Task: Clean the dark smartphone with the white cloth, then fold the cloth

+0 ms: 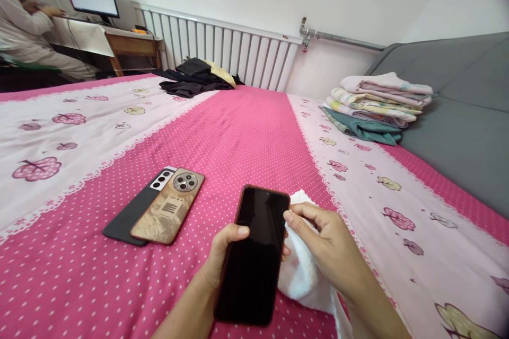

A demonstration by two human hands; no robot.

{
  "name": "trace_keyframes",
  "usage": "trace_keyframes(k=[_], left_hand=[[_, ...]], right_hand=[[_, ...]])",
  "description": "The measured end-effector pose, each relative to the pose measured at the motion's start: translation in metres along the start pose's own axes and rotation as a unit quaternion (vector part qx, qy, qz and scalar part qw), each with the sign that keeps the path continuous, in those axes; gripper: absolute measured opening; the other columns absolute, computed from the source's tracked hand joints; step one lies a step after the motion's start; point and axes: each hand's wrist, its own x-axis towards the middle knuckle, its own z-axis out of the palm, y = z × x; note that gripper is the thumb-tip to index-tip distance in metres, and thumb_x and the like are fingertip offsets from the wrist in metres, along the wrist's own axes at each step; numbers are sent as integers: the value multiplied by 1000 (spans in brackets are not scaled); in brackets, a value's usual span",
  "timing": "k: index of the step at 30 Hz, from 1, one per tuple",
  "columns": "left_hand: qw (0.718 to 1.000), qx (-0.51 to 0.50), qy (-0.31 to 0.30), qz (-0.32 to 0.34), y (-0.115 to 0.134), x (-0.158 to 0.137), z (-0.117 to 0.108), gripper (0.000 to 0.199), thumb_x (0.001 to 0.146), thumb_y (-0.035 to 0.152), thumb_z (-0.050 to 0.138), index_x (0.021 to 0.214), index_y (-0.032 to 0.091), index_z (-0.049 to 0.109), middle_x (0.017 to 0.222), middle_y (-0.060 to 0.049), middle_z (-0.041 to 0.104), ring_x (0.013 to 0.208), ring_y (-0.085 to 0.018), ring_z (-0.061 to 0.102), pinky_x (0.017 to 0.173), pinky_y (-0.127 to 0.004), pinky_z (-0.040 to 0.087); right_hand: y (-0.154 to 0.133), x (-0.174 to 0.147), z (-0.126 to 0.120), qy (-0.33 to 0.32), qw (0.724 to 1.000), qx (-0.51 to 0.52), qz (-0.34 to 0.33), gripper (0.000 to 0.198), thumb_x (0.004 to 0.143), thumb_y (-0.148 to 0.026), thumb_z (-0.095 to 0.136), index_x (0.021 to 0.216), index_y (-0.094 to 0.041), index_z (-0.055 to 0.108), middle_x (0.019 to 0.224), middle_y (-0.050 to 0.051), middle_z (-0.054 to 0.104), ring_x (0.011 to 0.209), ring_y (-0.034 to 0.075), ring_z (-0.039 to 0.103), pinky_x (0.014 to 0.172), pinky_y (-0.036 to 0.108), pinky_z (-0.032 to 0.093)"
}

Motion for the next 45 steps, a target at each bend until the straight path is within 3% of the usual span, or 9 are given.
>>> trace_keyframes(k=[45], left_hand=[[1000, 2, 7, 2, 0, 0, 1, 55, 74, 42, 45, 109, 2, 61, 94, -17, 70, 80, -23, 65, 70, -28, 43]], right_hand=[[2, 0, 0, 4, 1000, -16, -2, 30, 84, -43, 48, 68, -18, 55, 64, 1, 56, 61, 16, 56, 61, 28, 43]])
